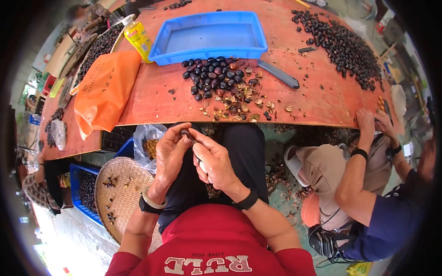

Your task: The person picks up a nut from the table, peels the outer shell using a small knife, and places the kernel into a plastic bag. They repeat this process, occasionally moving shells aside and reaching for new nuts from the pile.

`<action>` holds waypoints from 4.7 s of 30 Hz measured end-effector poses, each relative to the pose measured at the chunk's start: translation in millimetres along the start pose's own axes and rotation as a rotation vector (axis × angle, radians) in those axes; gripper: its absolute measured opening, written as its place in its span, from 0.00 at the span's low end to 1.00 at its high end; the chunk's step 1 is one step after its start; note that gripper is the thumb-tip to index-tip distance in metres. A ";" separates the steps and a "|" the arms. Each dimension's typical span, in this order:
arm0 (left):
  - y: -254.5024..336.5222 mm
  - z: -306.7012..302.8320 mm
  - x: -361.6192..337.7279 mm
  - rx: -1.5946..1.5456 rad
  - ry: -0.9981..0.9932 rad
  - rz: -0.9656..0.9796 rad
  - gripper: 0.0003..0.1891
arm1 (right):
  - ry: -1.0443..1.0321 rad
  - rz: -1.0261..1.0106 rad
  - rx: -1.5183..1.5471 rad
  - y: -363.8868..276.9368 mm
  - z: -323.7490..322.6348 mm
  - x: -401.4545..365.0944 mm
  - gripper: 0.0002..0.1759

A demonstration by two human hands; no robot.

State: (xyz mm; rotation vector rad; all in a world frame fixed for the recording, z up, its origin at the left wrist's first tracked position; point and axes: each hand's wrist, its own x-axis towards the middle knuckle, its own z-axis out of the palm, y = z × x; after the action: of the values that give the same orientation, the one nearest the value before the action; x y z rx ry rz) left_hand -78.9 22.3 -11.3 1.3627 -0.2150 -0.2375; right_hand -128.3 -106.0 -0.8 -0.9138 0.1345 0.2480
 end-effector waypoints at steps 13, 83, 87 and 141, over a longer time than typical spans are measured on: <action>24.7 -5.6 15.6 0.288 -0.270 -0.090 0.17 | 0.009 0.037 0.020 -17.7 -14.7 -2.7 0.23; 21.5 15.8 4.4 -0.129 -0.016 -0.248 0.19 | 0.001 0.084 -0.281 -40.4 -12.0 -9.5 0.29; 16.0 8.2 -0.1 -0.195 -0.034 -0.297 0.19 | -0.010 0.035 -0.422 -36.0 -11.2 -13.9 0.29; -7.0 20.2 -23.8 -0.647 0.196 -0.082 0.15 | 0.108 0.012 -0.148 -4.6 23.2 -19.1 0.27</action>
State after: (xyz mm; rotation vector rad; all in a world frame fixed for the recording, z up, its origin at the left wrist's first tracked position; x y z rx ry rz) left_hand -107.8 9.0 -14.6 0.7441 0.0823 -0.2147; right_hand -145.2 -93.2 21.0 -1.0742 0.2240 0.2216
